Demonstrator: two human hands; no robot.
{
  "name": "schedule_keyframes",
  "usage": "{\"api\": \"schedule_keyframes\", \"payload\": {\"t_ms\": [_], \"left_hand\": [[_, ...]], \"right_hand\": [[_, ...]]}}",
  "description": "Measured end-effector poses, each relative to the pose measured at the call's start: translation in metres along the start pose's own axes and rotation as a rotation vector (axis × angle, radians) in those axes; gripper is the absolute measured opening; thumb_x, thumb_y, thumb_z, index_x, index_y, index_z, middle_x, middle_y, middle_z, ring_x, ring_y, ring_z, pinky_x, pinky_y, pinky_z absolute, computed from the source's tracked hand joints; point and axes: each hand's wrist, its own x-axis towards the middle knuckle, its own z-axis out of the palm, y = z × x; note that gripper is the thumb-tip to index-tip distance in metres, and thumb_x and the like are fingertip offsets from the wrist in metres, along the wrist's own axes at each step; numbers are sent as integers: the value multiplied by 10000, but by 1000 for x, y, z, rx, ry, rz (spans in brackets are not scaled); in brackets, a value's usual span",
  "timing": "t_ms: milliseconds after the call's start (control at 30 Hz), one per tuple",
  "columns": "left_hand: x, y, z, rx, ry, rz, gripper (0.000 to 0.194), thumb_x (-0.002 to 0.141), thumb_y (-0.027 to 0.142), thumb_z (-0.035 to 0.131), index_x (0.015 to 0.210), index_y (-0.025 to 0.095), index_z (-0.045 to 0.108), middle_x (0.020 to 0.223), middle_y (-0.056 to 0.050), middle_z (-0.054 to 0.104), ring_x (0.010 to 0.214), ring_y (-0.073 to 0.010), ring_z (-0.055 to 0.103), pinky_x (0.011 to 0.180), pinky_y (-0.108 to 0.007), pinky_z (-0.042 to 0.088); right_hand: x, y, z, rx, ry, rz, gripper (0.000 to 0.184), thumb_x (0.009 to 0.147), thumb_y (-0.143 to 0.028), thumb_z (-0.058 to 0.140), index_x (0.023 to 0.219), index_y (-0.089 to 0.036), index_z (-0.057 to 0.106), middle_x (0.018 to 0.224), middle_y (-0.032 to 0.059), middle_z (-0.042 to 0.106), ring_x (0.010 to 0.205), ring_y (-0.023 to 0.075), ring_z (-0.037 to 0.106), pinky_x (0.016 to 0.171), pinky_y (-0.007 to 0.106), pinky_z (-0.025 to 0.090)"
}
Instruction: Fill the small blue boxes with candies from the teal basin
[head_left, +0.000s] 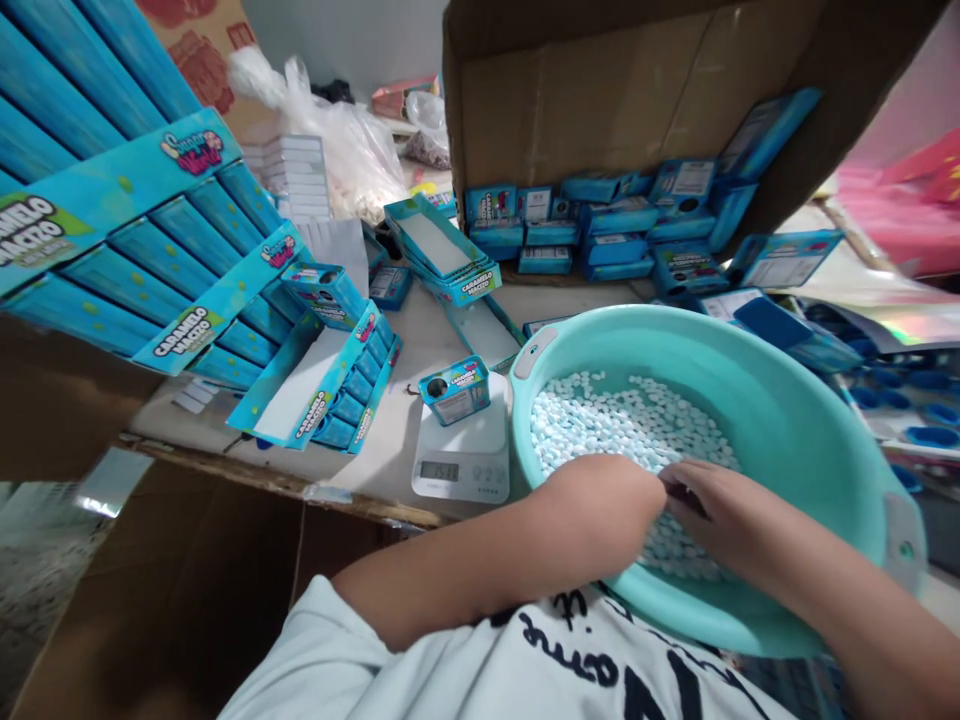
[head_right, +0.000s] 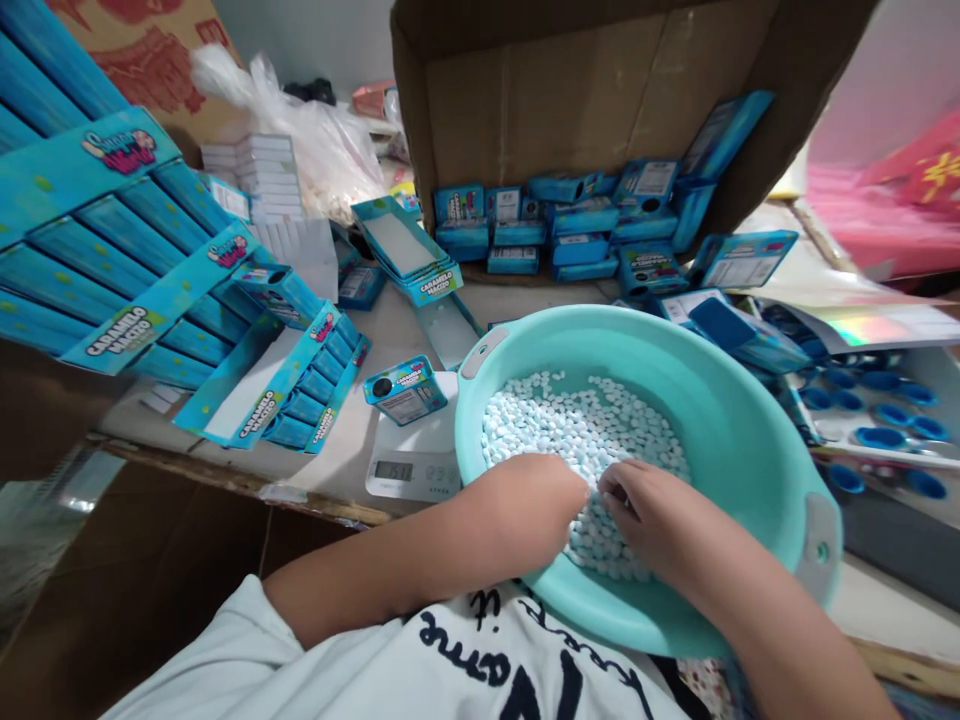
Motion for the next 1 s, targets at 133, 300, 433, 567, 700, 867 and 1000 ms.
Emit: {"api": "schedule_keyframes", "payload": {"t_ms": [133,300,433,567,700,867,1000], "left_hand": [[-29,-9,-19,-35,255,10,119,877,152,573,818,163,675,853,-72,702,794,-212,692,667,-321,567],[-95,-51,-60,-80,854,-216,140,866,108,671,958,191,735,1040,-23,766,982,-149,710,940,-267,556],[-132,-82,-79,-33,964,-474,81,838,190,731,907,212,768,991,0,778,932,-145,723,852,-240,575],[-139,-90,-79,-17,923,-563,106,811,219,759,913,232,782,968,21,783,926,-150,726,880,-253,571],[-135,-89,-75,18,877,-560,112,818,210,742,922,217,783,958,11,788,920,-159,731,901,-272,574],[-135,-91,-75,47,814,-552,113,856,222,704,920,216,797,1035,-10,796,1005,-183,730,954,-315,584],[-136,-94,-73,35,774,-557,154,879,231,688,980,243,804,1053,0,796,1033,-190,724,1002,-361,577]], "right_hand": [[0,4,2,-25,1,14,177,847,-274,444,712,-254,557,800,128,690,764,290,632,717,420,464],[0,17,10,-44,-35,-4,212,902,-322,434,777,-243,586,862,99,688,769,261,637,706,382,466],[2,28,16,-60,-70,7,233,913,-346,429,814,-222,600,867,97,677,756,245,611,696,373,456],[1,30,18,-47,-52,-13,206,923,-323,439,849,-221,602,891,93,675,782,235,604,720,366,454],[1,23,16,-64,-69,8,178,894,-230,446,831,-214,612,875,89,667,776,224,604,711,352,449],[2,26,19,-34,-12,-7,165,882,-229,478,825,-214,633,850,72,666,744,208,602,677,328,440],[1,32,22,9,10,-33,181,902,-247,488,830,-211,651,850,81,682,721,198,602,658,323,433]]}}
